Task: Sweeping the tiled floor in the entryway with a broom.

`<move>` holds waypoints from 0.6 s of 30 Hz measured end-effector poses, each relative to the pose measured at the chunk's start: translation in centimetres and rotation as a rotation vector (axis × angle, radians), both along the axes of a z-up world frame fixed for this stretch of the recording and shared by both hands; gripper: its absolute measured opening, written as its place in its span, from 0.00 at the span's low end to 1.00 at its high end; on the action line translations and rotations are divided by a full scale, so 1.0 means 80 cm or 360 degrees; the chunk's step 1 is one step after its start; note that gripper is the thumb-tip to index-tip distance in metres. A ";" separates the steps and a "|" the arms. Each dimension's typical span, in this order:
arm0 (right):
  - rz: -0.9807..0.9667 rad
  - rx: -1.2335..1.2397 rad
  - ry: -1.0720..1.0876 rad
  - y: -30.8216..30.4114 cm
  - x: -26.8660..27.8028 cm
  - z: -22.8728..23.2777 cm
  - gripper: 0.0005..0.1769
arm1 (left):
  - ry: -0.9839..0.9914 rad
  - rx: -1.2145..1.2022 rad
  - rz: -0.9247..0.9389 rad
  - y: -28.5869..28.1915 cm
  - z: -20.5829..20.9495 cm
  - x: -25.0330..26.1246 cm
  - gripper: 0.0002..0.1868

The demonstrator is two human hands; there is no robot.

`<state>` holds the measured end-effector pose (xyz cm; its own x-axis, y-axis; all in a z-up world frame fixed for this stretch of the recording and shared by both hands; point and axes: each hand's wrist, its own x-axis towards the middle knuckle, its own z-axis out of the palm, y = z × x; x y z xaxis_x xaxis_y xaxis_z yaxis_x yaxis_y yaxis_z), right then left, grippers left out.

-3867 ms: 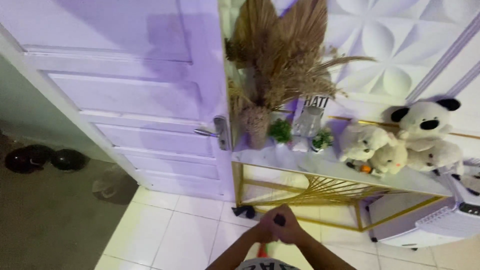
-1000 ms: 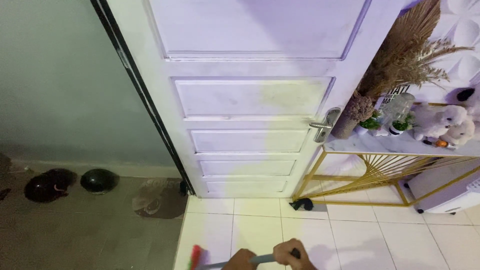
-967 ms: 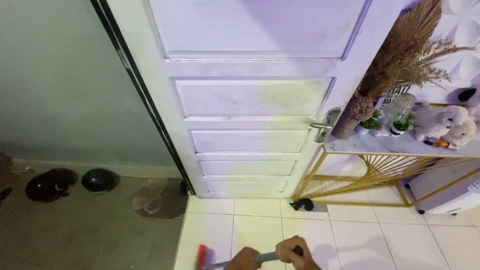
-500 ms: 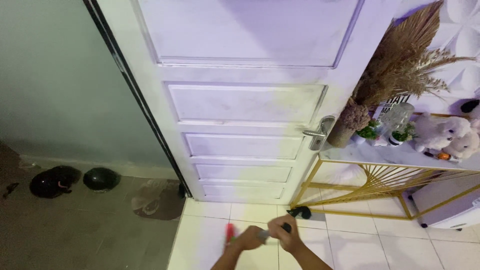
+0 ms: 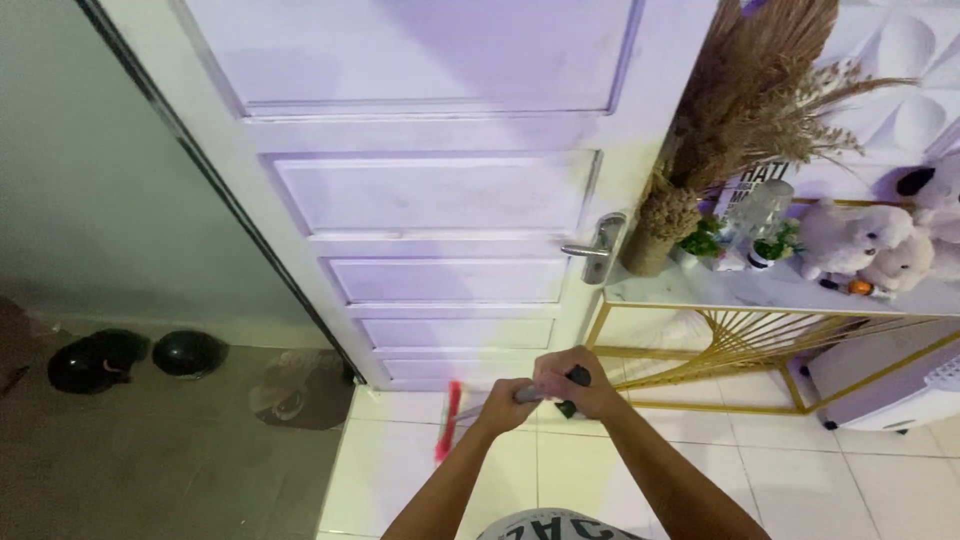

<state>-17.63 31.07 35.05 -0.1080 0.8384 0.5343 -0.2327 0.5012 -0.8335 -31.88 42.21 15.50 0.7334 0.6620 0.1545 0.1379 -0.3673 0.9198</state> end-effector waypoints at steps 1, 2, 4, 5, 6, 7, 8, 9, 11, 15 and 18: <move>-0.0004 -0.0003 -0.0003 -0.001 0.012 0.008 0.17 | -0.0003 -0.0003 -0.0004 -0.002 0.001 0.017 0.07; 0.0176 -0.0037 -0.0053 -0.004 0.022 0.013 0.19 | 0.0012 -0.0033 -0.0051 -0.008 -0.001 0.031 0.07; 0.0364 -0.0070 -0.0101 -0.004 0.036 -0.011 0.20 | 0.0028 -0.0066 -0.0090 -0.018 -0.005 0.050 0.07; -0.0117 -0.0014 -0.0518 -0.001 0.040 -0.040 0.16 | -0.0095 -0.0067 -0.0220 -0.020 -0.006 0.055 0.07; -0.0608 0.0063 -0.0933 0.008 0.046 -0.066 0.13 | -0.0224 -0.0054 -0.0351 -0.015 -0.004 0.064 0.07; -0.0605 0.0076 -0.0937 0.012 0.034 -0.072 0.13 | -0.0229 -0.0042 -0.0346 -0.017 -0.002 0.063 0.07; -0.0517 -0.0285 -0.0625 0.019 0.022 -0.077 0.14 | -0.0362 -0.0146 -0.0370 -0.016 0.001 0.063 0.10; -0.0413 -0.0641 -0.0311 0.027 0.009 -0.083 0.16 | -0.0494 -0.0248 -0.0397 -0.013 0.004 0.061 0.13; -0.0277 -0.0465 -0.0149 0.047 0.007 -0.129 0.21 | -0.0040 -0.0213 -0.0250 0.002 -0.051 0.037 0.13; -0.0133 -0.0362 0.0193 0.057 -0.035 -0.171 0.28 | 0.0596 -0.0454 -0.0106 0.035 -0.113 -0.027 0.22; -0.0287 -0.0443 0.0228 0.076 -0.075 -0.180 0.25 | 0.0652 -0.0176 0.0024 0.060 -0.125 -0.076 0.27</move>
<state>-23.59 37.17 20.66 0.1143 0.9527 0.2816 -0.2854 0.3030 -0.9093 -37.95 47.02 5.48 0.7096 0.6693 -0.2202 0.5047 -0.2647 0.8217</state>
